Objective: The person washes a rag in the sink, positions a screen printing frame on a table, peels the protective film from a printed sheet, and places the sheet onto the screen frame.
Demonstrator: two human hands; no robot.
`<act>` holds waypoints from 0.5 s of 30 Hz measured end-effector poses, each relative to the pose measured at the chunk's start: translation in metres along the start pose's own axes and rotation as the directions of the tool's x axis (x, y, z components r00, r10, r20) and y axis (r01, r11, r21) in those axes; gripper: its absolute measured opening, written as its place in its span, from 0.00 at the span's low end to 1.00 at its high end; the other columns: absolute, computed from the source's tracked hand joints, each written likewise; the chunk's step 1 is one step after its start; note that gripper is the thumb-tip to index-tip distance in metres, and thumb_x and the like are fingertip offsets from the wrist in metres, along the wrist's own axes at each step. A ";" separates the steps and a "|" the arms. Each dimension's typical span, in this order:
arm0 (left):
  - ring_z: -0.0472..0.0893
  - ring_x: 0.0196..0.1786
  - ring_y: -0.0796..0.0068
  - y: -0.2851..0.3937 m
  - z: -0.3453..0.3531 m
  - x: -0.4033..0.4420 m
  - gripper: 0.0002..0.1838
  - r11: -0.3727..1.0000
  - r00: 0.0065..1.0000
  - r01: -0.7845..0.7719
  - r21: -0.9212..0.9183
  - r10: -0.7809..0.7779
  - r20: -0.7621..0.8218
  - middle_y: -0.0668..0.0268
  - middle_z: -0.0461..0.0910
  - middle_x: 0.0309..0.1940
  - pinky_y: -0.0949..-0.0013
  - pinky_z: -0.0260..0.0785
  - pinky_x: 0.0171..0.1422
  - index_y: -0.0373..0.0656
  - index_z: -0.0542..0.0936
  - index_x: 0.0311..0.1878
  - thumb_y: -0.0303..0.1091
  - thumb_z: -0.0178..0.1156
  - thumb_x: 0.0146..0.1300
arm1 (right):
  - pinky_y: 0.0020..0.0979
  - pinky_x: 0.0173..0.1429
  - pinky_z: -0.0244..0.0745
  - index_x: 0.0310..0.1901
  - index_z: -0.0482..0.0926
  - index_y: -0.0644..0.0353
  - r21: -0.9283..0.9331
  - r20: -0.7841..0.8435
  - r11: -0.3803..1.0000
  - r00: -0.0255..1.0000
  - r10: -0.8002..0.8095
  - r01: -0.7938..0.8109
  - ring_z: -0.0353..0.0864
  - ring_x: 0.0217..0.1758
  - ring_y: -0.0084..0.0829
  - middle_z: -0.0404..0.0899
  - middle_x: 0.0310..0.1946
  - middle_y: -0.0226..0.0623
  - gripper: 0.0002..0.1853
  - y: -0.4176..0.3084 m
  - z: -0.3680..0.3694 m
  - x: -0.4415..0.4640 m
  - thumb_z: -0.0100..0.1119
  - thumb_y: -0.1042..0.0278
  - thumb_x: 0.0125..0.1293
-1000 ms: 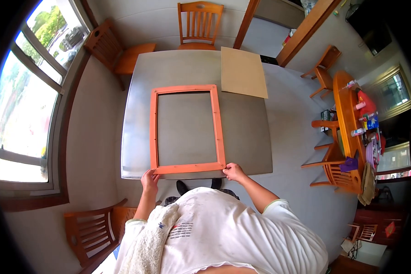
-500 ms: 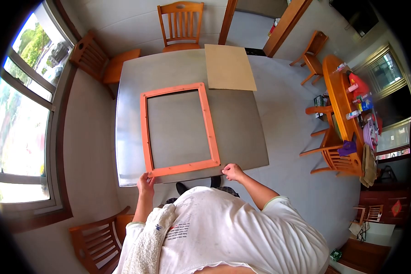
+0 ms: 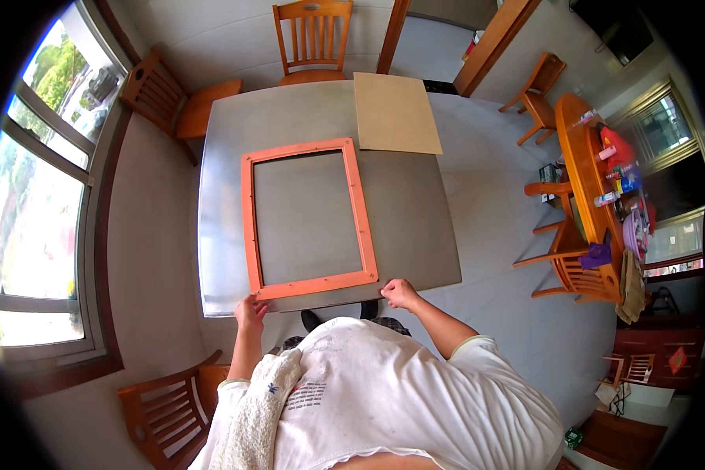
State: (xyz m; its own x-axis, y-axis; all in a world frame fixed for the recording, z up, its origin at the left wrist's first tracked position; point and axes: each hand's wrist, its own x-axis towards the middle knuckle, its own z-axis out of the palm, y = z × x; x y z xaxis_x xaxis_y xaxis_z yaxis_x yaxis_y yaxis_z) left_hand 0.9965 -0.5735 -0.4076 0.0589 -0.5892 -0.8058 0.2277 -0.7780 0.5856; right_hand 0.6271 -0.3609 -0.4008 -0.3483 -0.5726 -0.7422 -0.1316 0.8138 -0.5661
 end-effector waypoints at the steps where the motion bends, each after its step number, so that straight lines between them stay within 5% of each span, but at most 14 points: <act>1: 0.77 0.35 0.65 0.000 0.001 -0.001 0.12 1.000 1.000 0.005 0.013 -0.005 -0.026 0.60 0.72 0.37 0.68 0.76 0.31 0.39 0.72 0.43 0.31 0.58 0.56 | 0.27 0.24 0.75 0.35 0.79 0.65 -0.006 -0.001 1.000 1.000 0.001 -0.001 0.76 0.22 0.24 0.78 0.24 0.36 0.12 0.000 0.000 0.000 0.60 0.63 0.62; 15: 0.77 0.31 0.67 0.006 0.011 -0.019 0.13 0.999 0.995 0.034 0.037 -0.030 -0.097 0.60 0.71 0.37 0.70 0.76 0.26 0.38 0.72 0.45 0.29 0.56 0.56 | 0.26 0.23 0.75 0.34 0.78 0.64 -0.014 -0.003 1.000 1.000 -0.010 0.010 0.76 0.22 0.23 0.77 0.24 0.34 0.11 0.006 0.002 0.005 0.60 0.62 0.62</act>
State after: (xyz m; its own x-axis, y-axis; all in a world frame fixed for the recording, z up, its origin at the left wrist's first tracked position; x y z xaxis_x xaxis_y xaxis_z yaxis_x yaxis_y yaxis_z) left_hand 0.9856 -0.5694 -0.3879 0.1459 -0.5417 -0.8278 0.1937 -0.8049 0.5609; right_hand 0.6262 -0.3593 -0.4082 -0.3500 -0.5803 -0.7353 -0.1478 0.8094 -0.5684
